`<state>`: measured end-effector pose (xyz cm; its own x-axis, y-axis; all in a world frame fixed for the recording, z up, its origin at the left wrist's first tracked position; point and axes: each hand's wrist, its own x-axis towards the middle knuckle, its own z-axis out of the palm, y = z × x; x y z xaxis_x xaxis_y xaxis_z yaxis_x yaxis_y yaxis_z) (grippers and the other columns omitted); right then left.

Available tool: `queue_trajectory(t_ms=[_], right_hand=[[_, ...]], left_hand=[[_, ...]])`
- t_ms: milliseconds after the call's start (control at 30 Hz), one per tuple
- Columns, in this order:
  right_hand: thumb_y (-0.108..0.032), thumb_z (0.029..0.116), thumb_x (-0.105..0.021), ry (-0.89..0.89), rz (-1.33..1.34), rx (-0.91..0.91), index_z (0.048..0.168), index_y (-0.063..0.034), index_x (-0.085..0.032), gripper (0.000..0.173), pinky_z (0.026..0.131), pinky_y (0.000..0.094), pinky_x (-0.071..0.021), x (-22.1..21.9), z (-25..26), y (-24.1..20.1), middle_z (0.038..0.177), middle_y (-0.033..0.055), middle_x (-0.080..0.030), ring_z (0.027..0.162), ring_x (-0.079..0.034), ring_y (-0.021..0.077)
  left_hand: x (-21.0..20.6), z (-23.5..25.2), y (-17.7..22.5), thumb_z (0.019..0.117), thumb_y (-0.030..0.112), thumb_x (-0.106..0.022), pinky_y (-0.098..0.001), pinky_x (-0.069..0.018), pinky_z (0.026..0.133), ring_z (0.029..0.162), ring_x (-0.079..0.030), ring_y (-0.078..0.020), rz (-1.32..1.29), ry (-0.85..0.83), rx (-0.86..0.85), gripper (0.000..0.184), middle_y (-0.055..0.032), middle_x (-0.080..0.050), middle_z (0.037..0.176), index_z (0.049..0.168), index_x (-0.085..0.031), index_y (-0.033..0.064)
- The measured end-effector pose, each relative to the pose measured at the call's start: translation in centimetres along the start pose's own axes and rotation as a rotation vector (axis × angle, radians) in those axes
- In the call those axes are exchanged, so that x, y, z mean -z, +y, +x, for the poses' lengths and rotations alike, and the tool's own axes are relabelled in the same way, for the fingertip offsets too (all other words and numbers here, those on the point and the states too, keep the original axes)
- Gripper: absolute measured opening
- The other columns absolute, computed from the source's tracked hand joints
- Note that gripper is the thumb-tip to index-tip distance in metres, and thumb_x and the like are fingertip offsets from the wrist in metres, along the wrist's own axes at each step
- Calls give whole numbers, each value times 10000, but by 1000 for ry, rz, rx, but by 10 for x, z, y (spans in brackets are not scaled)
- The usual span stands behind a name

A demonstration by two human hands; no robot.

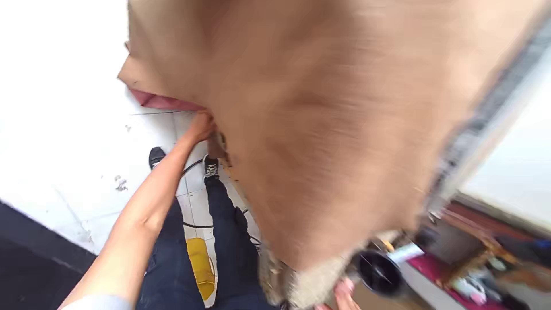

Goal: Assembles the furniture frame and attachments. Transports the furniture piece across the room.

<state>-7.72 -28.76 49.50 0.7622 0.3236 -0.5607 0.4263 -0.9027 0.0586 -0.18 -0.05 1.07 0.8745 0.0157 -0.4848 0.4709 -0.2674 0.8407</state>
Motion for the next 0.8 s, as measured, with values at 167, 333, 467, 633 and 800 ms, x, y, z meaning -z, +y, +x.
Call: queue_trajectory(t_ms=[167,333,467,633,800], right_hand=[[-441,1032,-531,334,-136,84,1251,-130,-746,437,542,351,-573,-42,-31,38,1059,138,-782,775,-769,238],[-387,1002,-566,324,44,144,1249,-171,-752,377,439,408,-533,-33,-24,50,915,151,-767,593,-714,280],[-342,1003,-628,564,408,-49,1191,-95,-771,342,743,467,-632,26,-4,128,1001,73,-789,886,-769,233],[-185,850,-785,274,389,-324,1501,-77,-523,710,1125,724,-338,59,29,243,1605,311,-341,1447,-352,556],[-27,797,-814,387,524,-277,1343,-22,-657,568,1025,696,-447,23,48,273,1289,302,-645,1216,-603,506]], left_hand=[[14,-113,67,1095,299,-431,-586,-487,1049,1180,-658,-388,-53,248,219,455,-273,-678,1231,1296,-630,-57],[20,-253,222,1052,173,-491,-341,-572,884,982,-692,-184,-26,792,-59,337,-212,-703,1069,1138,-636,-118],[6,-281,349,946,312,-711,-425,-580,923,1127,-668,-261,181,499,-502,428,-199,-686,1210,1209,-666,-22],[-41,-248,438,861,207,-803,-617,-458,1067,1394,-485,-407,639,-139,-372,692,-162,-499,1538,1495,-531,161],[-49,-246,436,928,85,-697,-517,-485,1088,1340,-539,-354,604,-59,-336,407,-143,-596,1419,1331,-658,121]])
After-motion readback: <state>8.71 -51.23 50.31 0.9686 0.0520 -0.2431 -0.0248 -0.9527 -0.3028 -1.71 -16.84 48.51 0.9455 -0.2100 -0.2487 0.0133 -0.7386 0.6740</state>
